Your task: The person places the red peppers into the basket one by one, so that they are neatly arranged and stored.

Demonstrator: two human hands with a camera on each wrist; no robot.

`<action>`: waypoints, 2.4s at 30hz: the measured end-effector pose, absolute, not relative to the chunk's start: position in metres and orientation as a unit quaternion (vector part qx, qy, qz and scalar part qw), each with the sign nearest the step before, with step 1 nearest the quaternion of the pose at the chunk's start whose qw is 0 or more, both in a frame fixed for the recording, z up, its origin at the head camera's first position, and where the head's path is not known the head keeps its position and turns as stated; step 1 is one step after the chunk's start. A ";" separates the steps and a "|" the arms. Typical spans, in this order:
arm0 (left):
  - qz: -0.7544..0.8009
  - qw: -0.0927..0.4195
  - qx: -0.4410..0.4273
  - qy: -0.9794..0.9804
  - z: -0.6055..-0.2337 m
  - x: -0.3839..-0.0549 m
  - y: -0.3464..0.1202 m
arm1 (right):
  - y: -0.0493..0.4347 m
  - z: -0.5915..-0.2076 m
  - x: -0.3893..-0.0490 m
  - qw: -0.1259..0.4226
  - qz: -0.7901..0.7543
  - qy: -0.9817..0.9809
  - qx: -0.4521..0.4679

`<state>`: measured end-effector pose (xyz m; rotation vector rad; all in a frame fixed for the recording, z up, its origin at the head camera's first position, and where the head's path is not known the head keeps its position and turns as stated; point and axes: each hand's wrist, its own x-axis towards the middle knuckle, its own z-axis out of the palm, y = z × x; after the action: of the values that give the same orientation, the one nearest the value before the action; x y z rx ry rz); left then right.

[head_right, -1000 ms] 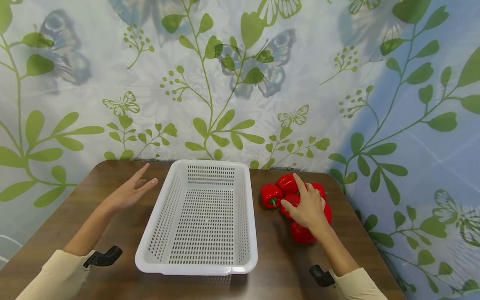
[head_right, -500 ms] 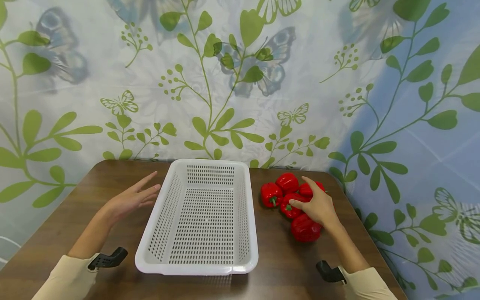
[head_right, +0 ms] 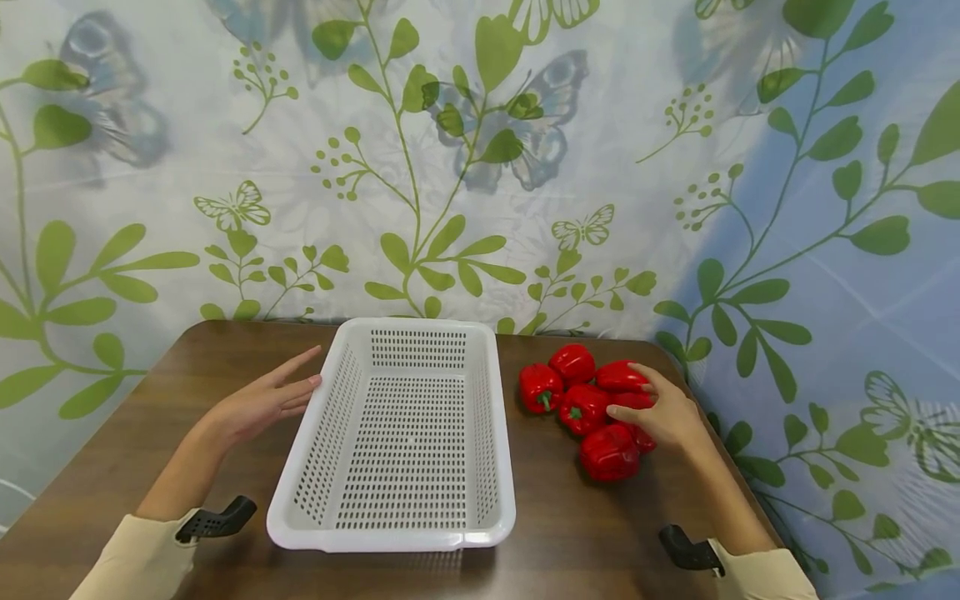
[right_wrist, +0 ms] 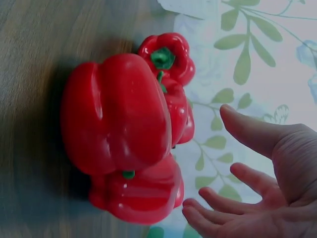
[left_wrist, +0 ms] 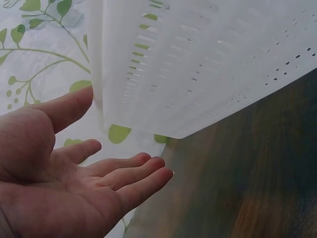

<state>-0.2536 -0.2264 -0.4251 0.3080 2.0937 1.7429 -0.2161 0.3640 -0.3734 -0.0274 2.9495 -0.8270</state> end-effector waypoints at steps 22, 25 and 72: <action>0.647 0.211 0.130 0.721 -0.426 -0.252 -0.218 | 0.392 -0.378 -0.201 0.109 -0.339 0.933 -0.058; 0.653 0.212 0.129 0.715 -0.426 -0.252 -0.217 | 0.392 -0.377 -0.200 0.115 -0.346 0.929 -0.059; 0.720 0.204 0.116 0.653 -0.437 -0.246 -0.216 | 0.393 -0.394 -0.205 0.225 -0.382 0.891 -0.098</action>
<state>-0.2456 -0.2164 -0.4368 0.3236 1.8213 2.0075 -0.2055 0.3928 -0.3945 -0.2705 2.4576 -1.0526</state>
